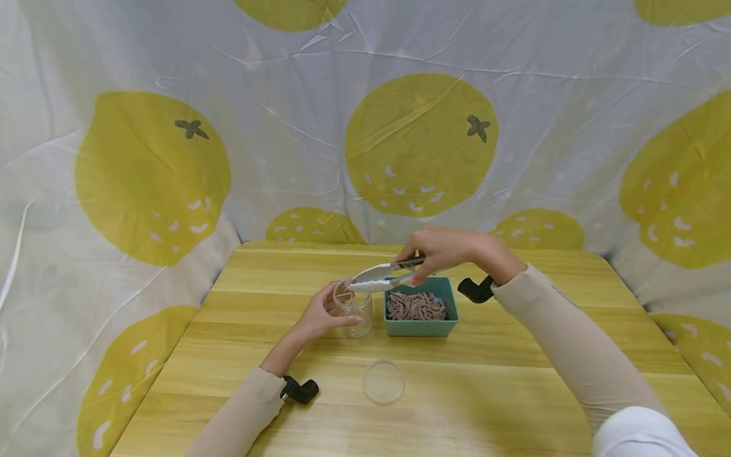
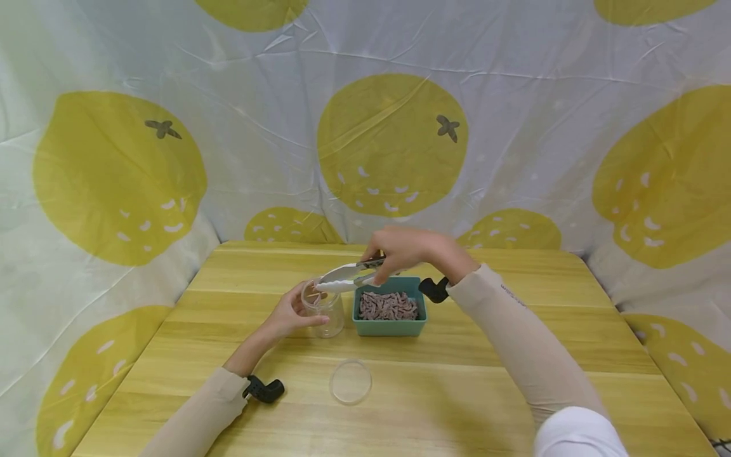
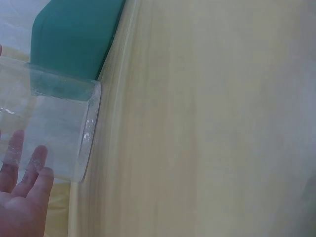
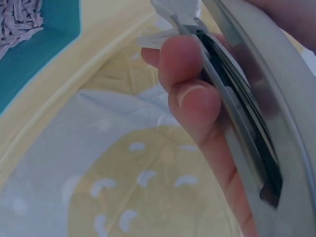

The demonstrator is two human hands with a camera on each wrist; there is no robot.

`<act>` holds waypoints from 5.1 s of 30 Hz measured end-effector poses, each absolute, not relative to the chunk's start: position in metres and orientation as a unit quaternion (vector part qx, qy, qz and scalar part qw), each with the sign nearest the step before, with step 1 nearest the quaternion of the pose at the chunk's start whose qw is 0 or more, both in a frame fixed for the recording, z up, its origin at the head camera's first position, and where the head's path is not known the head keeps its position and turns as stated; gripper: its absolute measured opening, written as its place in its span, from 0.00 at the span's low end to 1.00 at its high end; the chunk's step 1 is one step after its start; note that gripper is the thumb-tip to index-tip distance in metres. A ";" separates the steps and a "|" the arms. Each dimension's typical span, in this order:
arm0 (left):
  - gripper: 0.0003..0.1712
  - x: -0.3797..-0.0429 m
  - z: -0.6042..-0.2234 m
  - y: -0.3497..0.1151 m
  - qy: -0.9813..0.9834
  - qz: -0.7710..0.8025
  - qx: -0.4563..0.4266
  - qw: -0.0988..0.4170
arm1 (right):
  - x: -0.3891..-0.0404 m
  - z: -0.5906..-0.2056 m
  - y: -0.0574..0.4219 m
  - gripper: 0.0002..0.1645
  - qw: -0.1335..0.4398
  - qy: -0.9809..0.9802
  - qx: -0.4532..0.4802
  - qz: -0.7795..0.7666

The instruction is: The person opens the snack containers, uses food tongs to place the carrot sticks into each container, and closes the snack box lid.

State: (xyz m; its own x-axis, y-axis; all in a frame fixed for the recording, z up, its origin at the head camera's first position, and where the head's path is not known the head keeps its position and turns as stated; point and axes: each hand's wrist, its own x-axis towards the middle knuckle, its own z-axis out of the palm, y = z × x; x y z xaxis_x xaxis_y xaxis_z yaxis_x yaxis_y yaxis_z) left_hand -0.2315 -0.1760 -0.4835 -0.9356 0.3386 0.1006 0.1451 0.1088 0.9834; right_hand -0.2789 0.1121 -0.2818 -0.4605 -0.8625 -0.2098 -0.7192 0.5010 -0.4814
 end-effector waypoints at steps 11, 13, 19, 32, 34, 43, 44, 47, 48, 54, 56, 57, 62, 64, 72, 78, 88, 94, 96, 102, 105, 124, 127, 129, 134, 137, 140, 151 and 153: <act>0.46 -0.231 -0.484 -0.176 0.742 0.647 0.160 0.075 | -0.278 -0.279 0.087 0.26 0.196 0.840 -0.497 -0.098; 0.46 -0.231 -0.483 -0.176 0.743 0.645 0.159 0.075 | -0.278 -0.280 0.084 0.26 0.192 0.841 -0.497 -0.091; 0.46 -0.231 -0.483 -0.176 0.749 0.641 0.156 0.070 | -0.275 -0.278 0.078 0.25 0.191 0.844 -0.495 -0.081; 0.45 -0.231 -0.484 -0.175 0.748 0.642 0.153 0.067 | -0.275 -0.281 0.083 0.29 0.190 0.849 -0.483 -0.103; 0.45 -0.231 -0.484 -0.175 0.749 0.642 0.153 0.068 | -0.275 -0.281 0.085 0.29 0.189 0.849 -0.482 -0.107; 0.45 -0.232 -0.485 -0.175 0.751 0.638 0.153 0.069 | -0.275 -0.279 0.089 0.30 0.188 0.852 -0.474 -0.119; 0.45 -0.232 -0.485 -0.175 0.751 0.639 0.155 0.070 | -0.276 -0.280 0.090 0.31 0.188 0.851 -0.475 -0.122; 0.45 -0.232 -0.486 -0.175 0.748 0.640 0.159 0.070 | -0.276 -0.280 0.092 0.31 0.190 0.849 -0.474 -0.134; 0.45 -0.233 -0.486 -0.175 0.748 0.640 0.159 0.071 | -0.276 -0.280 0.093 0.31 0.189 0.849 -0.474 -0.136; 0.47 -0.232 -0.484 -0.176 0.741 0.647 0.162 0.073 | -0.276 -0.277 0.097 0.32 0.192 0.849 -0.469 -0.151; 0.47 -0.232 -0.485 -0.176 0.737 0.650 0.171 0.072 | -0.277 -0.277 0.098 0.32 0.193 0.848 -0.470 -0.153; 0.47 -0.232 -0.485 -0.176 0.735 0.651 0.175 0.072 | -0.277 -0.277 0.099 0.32 0.193 0.847 -0.471 -0.154; 0.45 -0.233 -0.485 -0.177 0.729 0.655 0.187 0.072 | -0.279 -0.277 0.104 0.31 0.195 0.841 -0.476 -0.168; 0.45 -0.233 -0.485 -0.177 0.731 0.653 0.186 0.071 | -0.279 -0.277 0.108 0.32 0.194 0.843 -0.472 -0.172; 0.44 -0.235 -0.487 -0.176 0.726 0.656 0.198 0.063 | -0.280 -0.278 0.133 0.38 0.180 0.851 -0.456 -0.190; 0.45 -0.236 -0.487 -0.177 0.717 0.663 0.207 0.067 | -0.282 -0.284 0.157 0.40 0.174 0.856 -0.443 -0.201; 0.45 -0.236 -0.487 -0.177 0.718 0.661 0.206 0.069 | -0.285 -0.302 0.189 0.42 0.201 0.859 -0.424 -0.204; 0.45 -0.236 -0.485 -0.177 0.721 0.657 0.209 0.067 | -0.291 -0.316 0.197 0.42 0.220 0.861 -0.410 -0.203; 0.45 -0.236 -0.485 -0.177 0.720 0.658 0.209 0.067 | -0.294 -0.321 0.198 0.43 0.220 0.862 -0.410 -0.202; 0.45 -0.236 -0.486 -0.178 0.717 0.661 0.208 0.070 | -0.299 -0.332 0.198 0.43 0.231 0.865 -0.402 -0.192; 0.45 -0.236 -0.486 -0.178 0.714 0.664 0.210 0.070 | -0.300 -0.337 0.197 0.43 0.234 0.868 -0.398 -0.181; 0.44 -0.235 -0.488 -0.177 0.716 0.660 0.214 0.070 | -0.297 -0.356 0.181 0.45 0.245 0.879 -0.382 -0.148; 0.43 -0.235 -0.488 -0.177 0.716 0.661 0.214 0.070 | -0.296 -0.357 0.178 0.44 0.248 0.881 -0.376 -0.147; 0.43 -0.235 -0.487 -0.177 0.714 0.663 0.214 0.071 | -0.295 -0.357 0.177 0.44 0.243 0.879 -0.381 -0.148; 0.44 -0.235 -0.485 -0.178 0.715 0.663 0.214 0.068 | -0.294 -0.360 0.174 0.40 0.239 0.873 -0.395 -0.161; 0.45 -0.236 -0.486 -0.178 0.716 0.660 0.217 0.066 | -0.292 -0.360 0.174 0.39 0.247 0.871 -0.389 -0.169; 0.45 -0.236 -0.487 -0.178 0.717 0.659 0.219 0.066 | -0.290 -0.360 0.174 0.39 0.251 0.873 -0.384 -0.167; 0.44 -0.234 -0.486 -0.177 0.717 0.659 0.218 0.066 | -0.283 -0.361 0.177 0.35 0.241 0.871 -0.396 -0.164; 0.44 -0.234 -0.487 -0.177 0.716 0.660 0.217 0.067 | -0.283 -0.362 0.178 0.35 0.239 0.872 -0.395 -0.164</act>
